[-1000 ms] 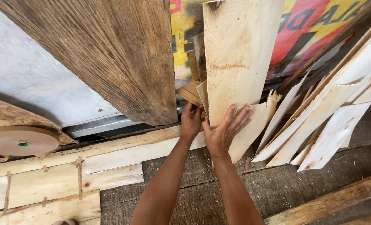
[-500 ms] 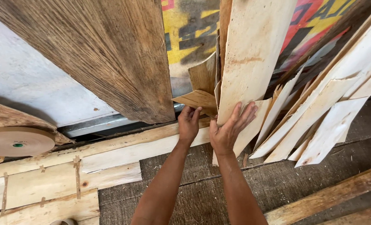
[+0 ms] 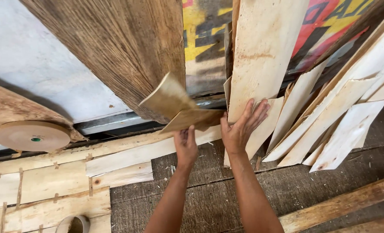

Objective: Cutting and gluing thin wood strips to create a patterned surface on a workbench.

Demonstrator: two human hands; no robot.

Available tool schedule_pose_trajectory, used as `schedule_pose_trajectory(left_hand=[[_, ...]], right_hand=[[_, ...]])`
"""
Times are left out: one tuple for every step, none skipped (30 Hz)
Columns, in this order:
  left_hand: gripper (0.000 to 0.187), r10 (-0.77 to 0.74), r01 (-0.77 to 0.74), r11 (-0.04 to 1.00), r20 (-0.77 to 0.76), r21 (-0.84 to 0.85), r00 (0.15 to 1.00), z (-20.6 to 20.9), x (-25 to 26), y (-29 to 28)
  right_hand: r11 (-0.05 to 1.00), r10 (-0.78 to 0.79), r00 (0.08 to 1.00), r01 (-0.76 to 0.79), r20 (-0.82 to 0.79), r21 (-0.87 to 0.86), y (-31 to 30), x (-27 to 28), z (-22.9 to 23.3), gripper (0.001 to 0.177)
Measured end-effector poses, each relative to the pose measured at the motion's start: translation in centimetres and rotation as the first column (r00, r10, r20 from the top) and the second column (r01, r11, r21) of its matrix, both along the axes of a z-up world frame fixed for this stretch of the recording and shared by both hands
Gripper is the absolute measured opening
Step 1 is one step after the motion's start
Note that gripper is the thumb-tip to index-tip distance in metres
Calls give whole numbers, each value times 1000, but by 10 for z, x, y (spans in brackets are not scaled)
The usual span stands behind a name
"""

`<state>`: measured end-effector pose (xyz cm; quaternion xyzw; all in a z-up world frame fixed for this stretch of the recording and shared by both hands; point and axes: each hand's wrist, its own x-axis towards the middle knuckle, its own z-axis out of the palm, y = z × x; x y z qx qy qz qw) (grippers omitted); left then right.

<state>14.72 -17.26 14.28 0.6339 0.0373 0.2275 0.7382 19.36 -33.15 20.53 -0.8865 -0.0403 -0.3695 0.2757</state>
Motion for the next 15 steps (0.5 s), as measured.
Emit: schedule_pose_trajectory(left_hand=[[16, -1, 1, 1000, 2, 0, 1000, 6, -8, 5], [22, 41, -42, 997, -17, -70, 999, 11, -21, 10], [27, 81, -86, 986, -39, -140, 996, 16, -35, 16], [27, 87, -91, 986, -39, -141, 995, 10, -43, 24], [28, 143, -144, 964, -19, -225, 989, 5, -52, 34], [30, 204, -194, 931, -1, -309, 979, -1, -61, 43], [30, 213, -202, 929, 1, -311, 977, -9, -74, 55], [30, 237, -244, 919, -62, -310, 970, -18, -88, 67], [30, 259, -286, 908, -125, -307, 958, -27, -102, 78], [30, 271, -299, 902, -131, -310, 954, -37, -117, 85], [28, 293, -313, 896, -110, -316, 950, -47, -133, 92], [26, 314, -322, 890, -79, -321, 946, -57, -144, 99], [26, 324, -331, 886, -77, -324, 943, -48, -158, 102], [30, 329, -360, 857, -148, -369, 933, -38, -174, 104], [36, 330, -393, 823, -218, -409, 918, -29, -188, 106]], right_hand=[[1000, -1, 1000, 1, 2, 0, -1, 2, 2, 107], [1000, 4, 1000, -5, -16, -11, 0, 0, 2, 111], [1000, 10, 999, -10, -34, -22, 0, -3, 2, 116], [1000, 15, 999, -16, -34, -23, 0, -6, 4, 116], [999, 13, 999, -15, -48, -31, 0, -9, 6, 118], [999, 14, 998, -16, -58, -39, 0, -13, 9, 121], [999, 23, 998, -25, -55, -41, 4, -20, 7, 121], [999, 28, 999, -31, -46, -44, 7, -28, 5, 116], [998, 34, 999, -36, -37, -48, 11, -35, 4, 112], [997, 47, 998, -50, -43, -52, 19, -52, -2, 112], [988, 149, 986, -152, -69, -29, 28, -68, -9, 101], [969, 248, 965, -249, -84, -4, 37, -82, -14, 90], [966, 258, 963, -259, -81, -7, 50, -97, -7, 90], [893, 432, 878, -449, -208, -41, 62, -114, 0, 87], [782, 573, 747, -622, -336, -49, 74, -129, 6, 83]])
